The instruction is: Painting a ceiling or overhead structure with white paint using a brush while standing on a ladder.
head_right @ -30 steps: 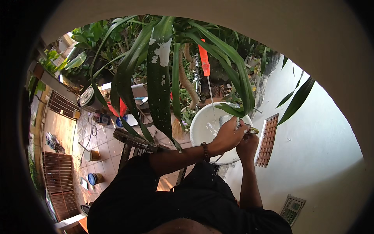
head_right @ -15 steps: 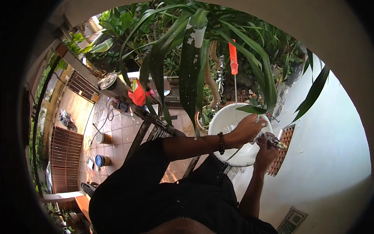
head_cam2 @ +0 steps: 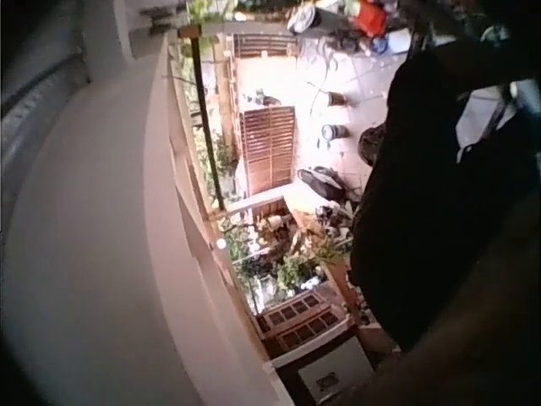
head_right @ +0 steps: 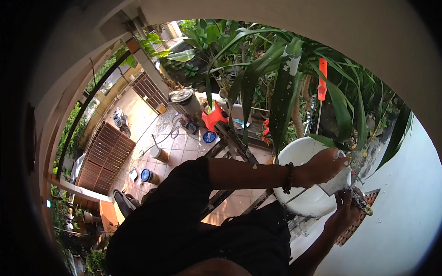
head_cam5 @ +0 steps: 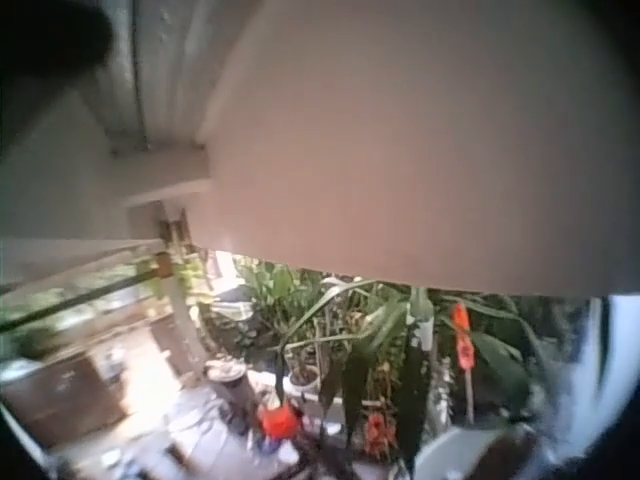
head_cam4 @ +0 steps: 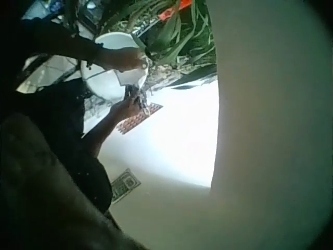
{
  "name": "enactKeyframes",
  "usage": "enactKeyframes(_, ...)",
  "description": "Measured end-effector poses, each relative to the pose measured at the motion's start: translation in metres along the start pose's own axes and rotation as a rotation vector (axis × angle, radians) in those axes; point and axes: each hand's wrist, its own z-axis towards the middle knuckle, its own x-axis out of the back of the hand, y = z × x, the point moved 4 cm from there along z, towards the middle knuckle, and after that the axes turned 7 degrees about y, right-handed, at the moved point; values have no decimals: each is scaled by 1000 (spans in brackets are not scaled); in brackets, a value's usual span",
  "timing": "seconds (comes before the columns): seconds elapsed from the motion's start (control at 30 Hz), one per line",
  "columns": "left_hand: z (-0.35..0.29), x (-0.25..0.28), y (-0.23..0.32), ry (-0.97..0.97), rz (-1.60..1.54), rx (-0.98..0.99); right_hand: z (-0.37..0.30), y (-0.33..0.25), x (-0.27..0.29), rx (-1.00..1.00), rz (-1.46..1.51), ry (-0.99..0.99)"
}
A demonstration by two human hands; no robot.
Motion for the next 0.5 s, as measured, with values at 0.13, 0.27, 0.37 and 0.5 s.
enactKeyframes(0.13,-10,4,6,-33,-172,60,-1,1,9,-80,17,-52)
enactKeyframes(0.27,-7,14,6,-64,-193,44,-7,1,13,-23,-8,-115)
enactKeyframes(0.37,-7,28,14,-118,-189,70,-15,-7,15,57,0,-146)
enactKeyframes(0.5,-8,46,24,-211,-174,121,-26,-23,16,124,-19,-83)
